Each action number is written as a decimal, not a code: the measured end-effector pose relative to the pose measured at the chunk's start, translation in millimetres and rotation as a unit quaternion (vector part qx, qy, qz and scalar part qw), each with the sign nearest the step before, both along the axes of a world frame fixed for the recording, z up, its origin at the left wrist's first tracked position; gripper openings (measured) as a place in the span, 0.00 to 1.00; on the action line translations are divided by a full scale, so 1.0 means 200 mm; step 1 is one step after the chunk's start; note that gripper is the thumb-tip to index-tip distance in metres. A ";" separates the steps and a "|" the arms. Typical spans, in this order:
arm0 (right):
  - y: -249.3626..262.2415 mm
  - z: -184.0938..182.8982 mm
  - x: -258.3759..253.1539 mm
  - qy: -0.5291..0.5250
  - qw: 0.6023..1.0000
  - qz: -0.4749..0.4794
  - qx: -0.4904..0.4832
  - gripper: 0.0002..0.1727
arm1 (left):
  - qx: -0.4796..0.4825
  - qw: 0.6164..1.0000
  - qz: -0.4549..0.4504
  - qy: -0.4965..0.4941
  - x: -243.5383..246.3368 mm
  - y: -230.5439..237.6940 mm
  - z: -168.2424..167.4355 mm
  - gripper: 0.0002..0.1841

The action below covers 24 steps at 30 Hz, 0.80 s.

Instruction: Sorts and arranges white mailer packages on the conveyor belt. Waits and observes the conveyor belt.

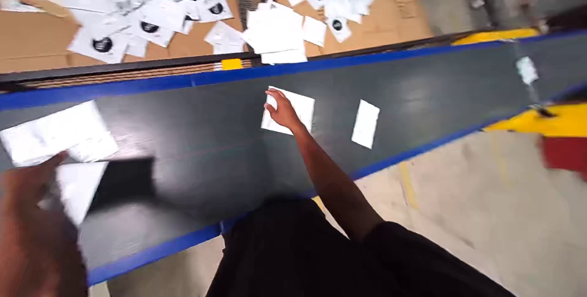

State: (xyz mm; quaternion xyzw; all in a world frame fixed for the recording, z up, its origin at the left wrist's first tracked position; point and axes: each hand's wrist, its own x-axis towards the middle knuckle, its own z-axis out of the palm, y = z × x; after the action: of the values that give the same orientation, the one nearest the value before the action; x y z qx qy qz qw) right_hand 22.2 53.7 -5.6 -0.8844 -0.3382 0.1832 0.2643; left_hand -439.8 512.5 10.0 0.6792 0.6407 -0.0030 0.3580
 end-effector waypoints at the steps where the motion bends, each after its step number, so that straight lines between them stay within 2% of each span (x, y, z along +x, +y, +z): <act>1: -0.13 0.00 0.10 -0.019 0.999 -0.029 -0.018 0.26 | -0.010 0.999 0.029 -0.007 0.01 -0.07 0.08 0.38; 3: -0.32 0.04 0.21 -0.023 0.996 -0.064 -0.055 0.28 | 0.014 0.999 0.037 0.009 0.03 -0.16 0.16 0.28; 4: -0.35 0.05 0.23 -0.007 0.996 -0.061 -0.071 0.31 | 0.022 0.999 0.028 -0.001 0.02 -0.20 0.18 0.27; 5: -0.37 0.05 0.23 0.013 0.995 -0.048 -0.087 0.37 | 0.036 0.999 0.026 -0.020 0.00 -0.19 0.13 0.27; 8: -0.33 -0.03 0.14 0.024 0.987 0.010 -0.159 0.59 | 0.071 0.996 -0.001 -0.057 -0.12 -0.10 -0.17 0.33; 9: -0.30 -0.07 0.09 0.009 0.984 0.027 -0.173 0.61 | 0.080 0.996 -0.030 -0.031 -0.13 -0.11 -0.18 0.35; 11: -0.22 -0.08 -0.04 -0.017 0.979 0.046 -0.196 0.62 | 0.105 0.988 -0.085 0.075 -0.10 -0.14 -0.16 0.32; 14: -0.10 -0.06 -0.16 0.003 0.968 0.064 -0.242 0.68 | 0.140 0.970 -0.080 0.181 -0.12 -0.12 -0.19 0.36; 17: -0.02 -0.08 -0.26 0.063 0.966 0.093 -0.233 0.64 | 0.144 0.975 -0.058 0.160 -0.19 -0.10 -0.20 0.36; 21: 0.07 -0.14 -0.35 0.137 0.974 0.115 -0.141 0.52 | 0.205 0.967 -0.005 0.150 -0.32 -0.09 -0.28 0.28; 24: 0.13 -0.09 -0.43 0.231 0.962 0.113 -0.092 0.44 | 0.259 0.951 0.032 0.163 -0.42 -0.12 -0.33 0.22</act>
State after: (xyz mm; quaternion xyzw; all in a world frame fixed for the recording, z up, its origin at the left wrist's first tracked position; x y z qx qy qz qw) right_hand -64.4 80.1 -23.7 -0.7946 -0.3475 0.4413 0.2305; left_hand -523.0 488.9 -56.9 0.7179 0.6905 0.0640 0.0604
